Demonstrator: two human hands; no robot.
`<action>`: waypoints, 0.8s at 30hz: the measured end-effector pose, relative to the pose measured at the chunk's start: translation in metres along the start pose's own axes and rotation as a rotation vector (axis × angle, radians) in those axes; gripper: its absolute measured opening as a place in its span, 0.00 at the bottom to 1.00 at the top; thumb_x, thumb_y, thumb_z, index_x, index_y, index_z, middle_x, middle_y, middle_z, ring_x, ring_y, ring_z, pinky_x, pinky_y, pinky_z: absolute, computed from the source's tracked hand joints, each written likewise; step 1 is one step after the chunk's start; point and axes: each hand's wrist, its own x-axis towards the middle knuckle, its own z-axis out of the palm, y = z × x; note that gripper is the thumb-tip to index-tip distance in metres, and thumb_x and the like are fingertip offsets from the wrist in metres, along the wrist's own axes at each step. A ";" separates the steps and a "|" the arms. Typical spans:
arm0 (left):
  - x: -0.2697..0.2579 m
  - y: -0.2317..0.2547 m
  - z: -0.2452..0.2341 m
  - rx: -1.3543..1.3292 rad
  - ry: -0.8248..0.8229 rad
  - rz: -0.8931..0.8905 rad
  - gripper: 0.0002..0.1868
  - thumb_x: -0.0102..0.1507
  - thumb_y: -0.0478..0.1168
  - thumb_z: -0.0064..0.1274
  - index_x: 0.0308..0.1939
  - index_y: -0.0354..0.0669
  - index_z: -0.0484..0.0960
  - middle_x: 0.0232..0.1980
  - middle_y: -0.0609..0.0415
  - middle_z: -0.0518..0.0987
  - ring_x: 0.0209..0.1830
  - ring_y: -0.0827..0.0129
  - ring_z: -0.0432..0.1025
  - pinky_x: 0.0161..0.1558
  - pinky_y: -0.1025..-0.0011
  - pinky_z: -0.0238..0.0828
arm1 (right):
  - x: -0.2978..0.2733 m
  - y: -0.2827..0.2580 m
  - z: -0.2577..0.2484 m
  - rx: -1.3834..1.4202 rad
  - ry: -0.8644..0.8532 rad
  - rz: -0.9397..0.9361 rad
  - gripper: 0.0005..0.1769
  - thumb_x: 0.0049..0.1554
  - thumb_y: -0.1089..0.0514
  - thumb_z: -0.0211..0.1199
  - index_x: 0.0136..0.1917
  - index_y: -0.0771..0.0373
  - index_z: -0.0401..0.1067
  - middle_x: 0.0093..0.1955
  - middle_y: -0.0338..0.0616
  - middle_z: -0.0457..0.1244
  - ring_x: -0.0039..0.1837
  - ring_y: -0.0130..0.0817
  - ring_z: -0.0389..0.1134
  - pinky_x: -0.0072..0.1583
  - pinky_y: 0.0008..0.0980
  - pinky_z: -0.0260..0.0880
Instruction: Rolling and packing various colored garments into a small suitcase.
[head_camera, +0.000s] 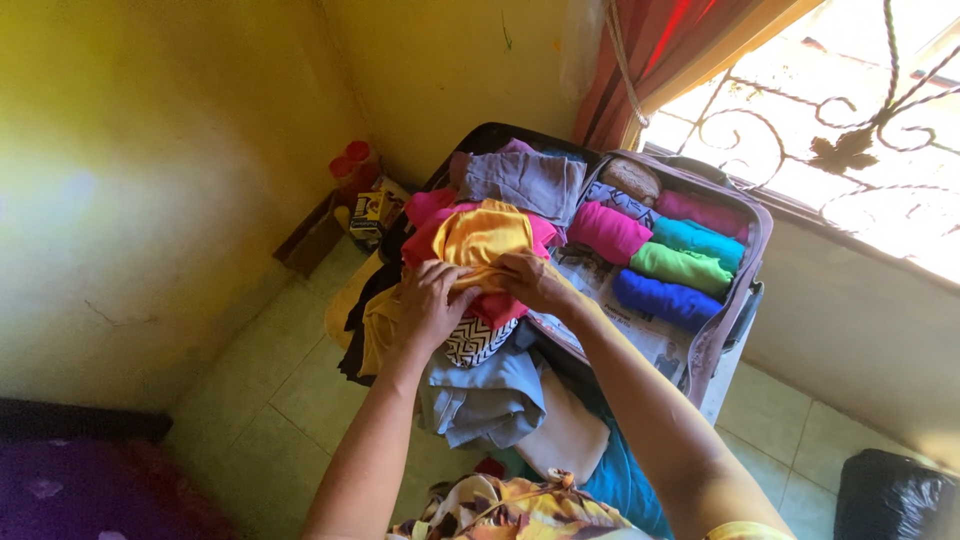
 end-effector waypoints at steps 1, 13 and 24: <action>0.003 0.002 -0.003 0.000 0.001 0.001 0.27 0.67 0.60 0.51 0.53 0.39 0.83 0.53 0.47 0.82 0.58 0.57 0.72 0.61 0.60 0.67 | 0.001 -0.004 -0.001 -0.001 0.001 -0.001 0.13 0.59 0.58 0.65 0.55 0.67 0.73 0.51 0.53 0.68 0.56 0.48 0.70 0.58 0.42 0.70; 0.037 -0.022 -0.001 -0.103 -0.409 -0.425 0.29 0.70 0.63 0.44 0.54 0.42 0.83 0.45 0.41 0.82 0.44 0.57 0.79 0.45 0.60 0.77 | 0.001 -0.056 0.000 -0.346 0.280 -0.110 0.25 0.48 0.57 0.75 0.59 0.52 0.74 0.60 0.39 0.66 0.64 0.40 0.63 0.68 0.44 0.61; 0.017 0.020 -0.011 -0.110 0.315 -0.413 0.21 0.66 0.52 0.61 0.43 0.34 0.78 0.36 0.44 0.79 0.31 0.62 0.75 0.32 0.66 0.75 | 0.023 -0.021 0.008 -0.308 0.077 0.134 0.27 0.49 0.47 0.74 0.60 0.55 0.73 0.58 0.41 0.67 0.64 0.42 0.64 0.65 0.45 0.60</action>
